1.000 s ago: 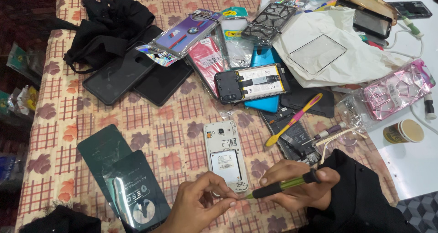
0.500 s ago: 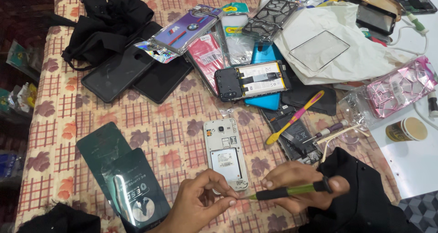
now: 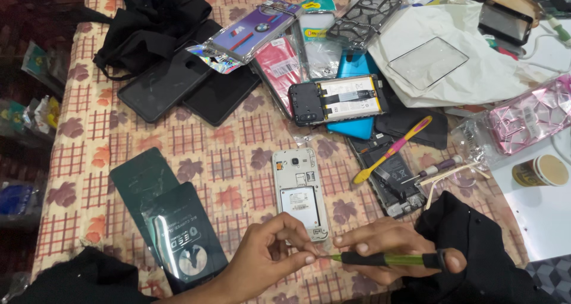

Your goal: The person disassembles a white smartphone by removing the back cover and using a screwdriver to unscrew internal components. They then reassemble the phone by screwing the parts back together and replacing the back cover.

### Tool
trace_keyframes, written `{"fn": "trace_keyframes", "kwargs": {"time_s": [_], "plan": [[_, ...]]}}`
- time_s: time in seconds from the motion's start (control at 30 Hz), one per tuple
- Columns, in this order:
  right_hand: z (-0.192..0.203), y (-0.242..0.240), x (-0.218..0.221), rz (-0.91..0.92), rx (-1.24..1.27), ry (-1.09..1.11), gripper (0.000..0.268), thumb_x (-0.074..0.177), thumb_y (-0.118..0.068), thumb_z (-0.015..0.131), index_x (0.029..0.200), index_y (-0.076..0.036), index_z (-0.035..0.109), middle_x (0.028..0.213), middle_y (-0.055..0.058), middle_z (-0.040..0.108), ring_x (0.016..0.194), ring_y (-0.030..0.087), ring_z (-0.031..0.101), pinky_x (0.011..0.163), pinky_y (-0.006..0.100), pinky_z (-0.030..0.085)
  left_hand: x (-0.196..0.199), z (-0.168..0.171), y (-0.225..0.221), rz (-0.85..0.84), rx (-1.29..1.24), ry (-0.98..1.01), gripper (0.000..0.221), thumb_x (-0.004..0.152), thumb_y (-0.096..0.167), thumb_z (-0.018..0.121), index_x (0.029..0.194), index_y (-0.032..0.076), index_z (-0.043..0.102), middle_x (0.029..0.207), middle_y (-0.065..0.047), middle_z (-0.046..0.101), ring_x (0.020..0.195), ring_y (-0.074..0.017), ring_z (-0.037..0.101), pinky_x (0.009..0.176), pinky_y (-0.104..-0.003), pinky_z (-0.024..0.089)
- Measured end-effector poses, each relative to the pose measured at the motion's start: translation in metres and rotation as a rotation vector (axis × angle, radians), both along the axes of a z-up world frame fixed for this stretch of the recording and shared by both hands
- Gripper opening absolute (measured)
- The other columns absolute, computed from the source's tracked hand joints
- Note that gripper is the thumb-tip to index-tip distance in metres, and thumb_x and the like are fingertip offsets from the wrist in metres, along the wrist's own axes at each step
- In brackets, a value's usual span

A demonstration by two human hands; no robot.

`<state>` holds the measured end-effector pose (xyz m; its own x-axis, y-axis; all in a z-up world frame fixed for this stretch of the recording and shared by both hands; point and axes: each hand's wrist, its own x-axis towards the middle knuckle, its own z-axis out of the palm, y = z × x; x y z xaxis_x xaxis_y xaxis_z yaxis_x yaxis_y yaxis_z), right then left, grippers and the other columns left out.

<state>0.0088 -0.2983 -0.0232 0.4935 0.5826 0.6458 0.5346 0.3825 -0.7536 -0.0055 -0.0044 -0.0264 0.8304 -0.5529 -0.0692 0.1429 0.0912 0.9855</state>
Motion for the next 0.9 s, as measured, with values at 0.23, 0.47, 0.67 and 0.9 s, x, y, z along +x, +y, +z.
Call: {"fn": "trace_keyframes", "kwargs": {"time_s": [0.23, 0.47, 0.67, 0.9], "plan": [[-0.014, 0.009, 0.002, -0.191, 0.014, -0.242, 0.05, 0.082, 0.007, 0.087, 0.121, 0.004, 0.054, 0.107, 0.017, 0.067, 0.097, 0.037, 0.081, 0.072, 0.041, 0.07, 0.001, 0.001, 0.001, -0.012, 0.072, -0.088, 0.026, 0.089, 0.013, 0.079, 0.11, 0.004, 0.067, 0.096, -0.004, 0.083, 0.064, -0.0007, 0.06, 0.053, -0.018, 0.044], [-0.004, 0.004, -0.01, -0.308, -0.155, -0.114, 0.047, 0.089, 0.001, 0.084, 0.121, 0.002, 0.049, 0.117, 0.01, 0.065, 0.106, 0.036, 0.079, 0.082, 0.039, 0.066, 0.007, 0.018, 0.002, 0.027, 0.08, -0.146, 0.038, 0.084, 0.017, 0.081, 0.117, 0.006, 0.066, 0.107, -0.003, 0.081, 0.06, -0.0004, 0.063, 0.051, -0.018, 0.048], [0.008, -0.022, -0.01, 0.093, 0.057, 1.019, 0.064, 0.094, -0.04, 0.054, 0.121, 0.019, 0.051, 0.119, 0.032, 0.063, 0.114, 0.042, 0.061, 0.101, 0.048, 0.048, 0.007, 0.022, 0.009, 0.192, 0.078, -0.198, 0.033, 0.087, 0.015, 0.079, 0.116, 0.005, 0.065, 0.113, -0.001, 0.08, 0.061, 0.0013, 0.053, 0.054, -0.017, 0.045], [-0.004, -0.039, -0.006, 0.146, 0.056, 1.303, 0.077, 0.093, -0.038, 0.051, 0.134, 0.027, 0.047, 0.103, 0.035, 0.061, 0.088, 0.036, 0.058, 0.081, 0.045, 0.047, 0.008, 0.02, 0.01, 0.268, 0.056, -0.169, 0.025, 0.092, 0.01, 0.075, 0.113, 0.005, 0.065, 0.108, -0.001, 0.08, 0.061, 0.0013, 0.048, 0.053, -0.017, 0.041]]}}
